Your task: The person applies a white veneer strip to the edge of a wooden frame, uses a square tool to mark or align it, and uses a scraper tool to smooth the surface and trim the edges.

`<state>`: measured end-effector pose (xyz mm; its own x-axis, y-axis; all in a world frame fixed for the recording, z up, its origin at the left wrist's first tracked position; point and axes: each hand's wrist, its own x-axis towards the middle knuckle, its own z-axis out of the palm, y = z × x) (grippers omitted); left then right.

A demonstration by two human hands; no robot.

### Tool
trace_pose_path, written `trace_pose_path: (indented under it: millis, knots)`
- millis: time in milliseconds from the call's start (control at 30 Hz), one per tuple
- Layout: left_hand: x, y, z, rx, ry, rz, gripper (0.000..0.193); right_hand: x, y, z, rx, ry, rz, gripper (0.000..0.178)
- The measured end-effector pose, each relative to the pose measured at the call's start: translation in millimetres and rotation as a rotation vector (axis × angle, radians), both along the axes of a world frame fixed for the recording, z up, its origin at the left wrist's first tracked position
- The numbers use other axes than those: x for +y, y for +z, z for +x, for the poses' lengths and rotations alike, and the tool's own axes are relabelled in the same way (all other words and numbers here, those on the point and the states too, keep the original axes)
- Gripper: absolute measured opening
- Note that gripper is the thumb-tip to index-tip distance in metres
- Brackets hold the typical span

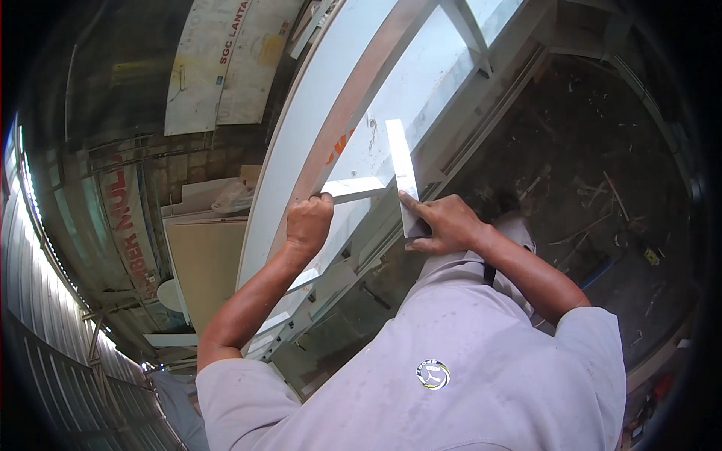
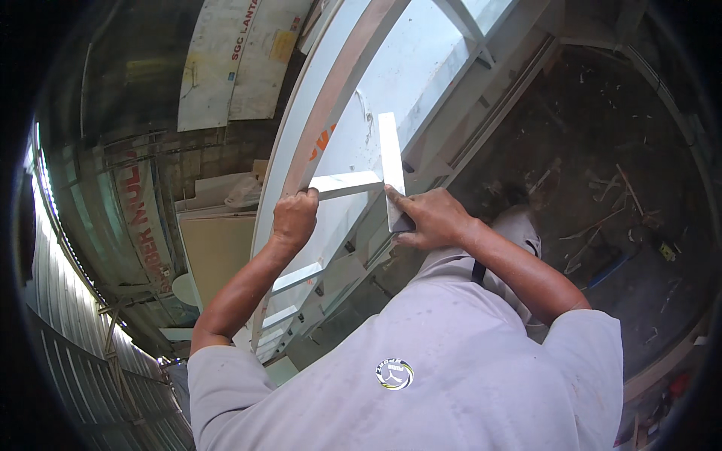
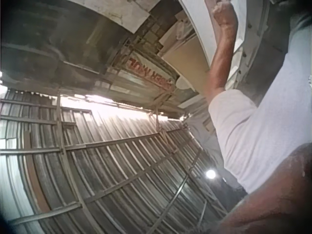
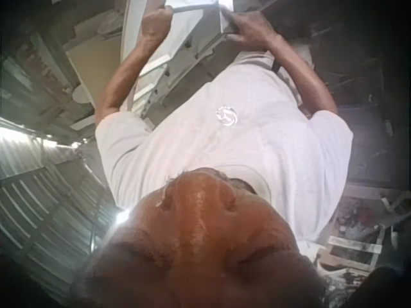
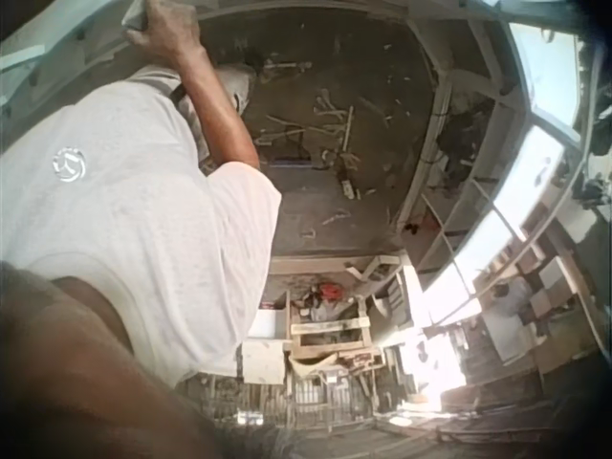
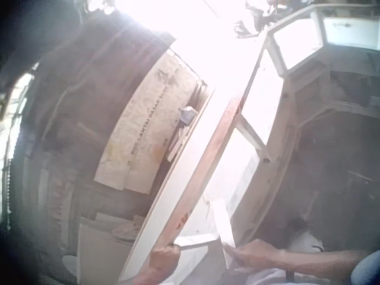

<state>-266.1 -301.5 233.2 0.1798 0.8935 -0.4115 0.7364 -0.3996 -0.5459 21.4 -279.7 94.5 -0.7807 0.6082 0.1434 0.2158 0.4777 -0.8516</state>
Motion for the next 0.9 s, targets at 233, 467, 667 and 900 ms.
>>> trace_pose_path:
  millis: [233,467,667,900]
  knots:
    - [-13.1,19.5,-5.6,-0.054,-0.044,0.081,0.008,-5.4,19.0,16.3,0.066,0.09,-0.037,0.092]
    - [-21.3,17.2,40.1,-0.481,0.28,0.146,0.024,-14.8,34.8,28.9,0.015,0.071,-0.05,0.091]
    - [-59.2,-66.9,89.4,-1.34,1.077,0.156,0.061,-16.2,54.4,22.6,0.009,0.054,0.045,0.079]
    - [-44.0,-117.0,143.8,-1.874,1.603,0.429,0.051,-17.1,-8.7,-13.7,-0.115,0.006,-0.015,0.047]
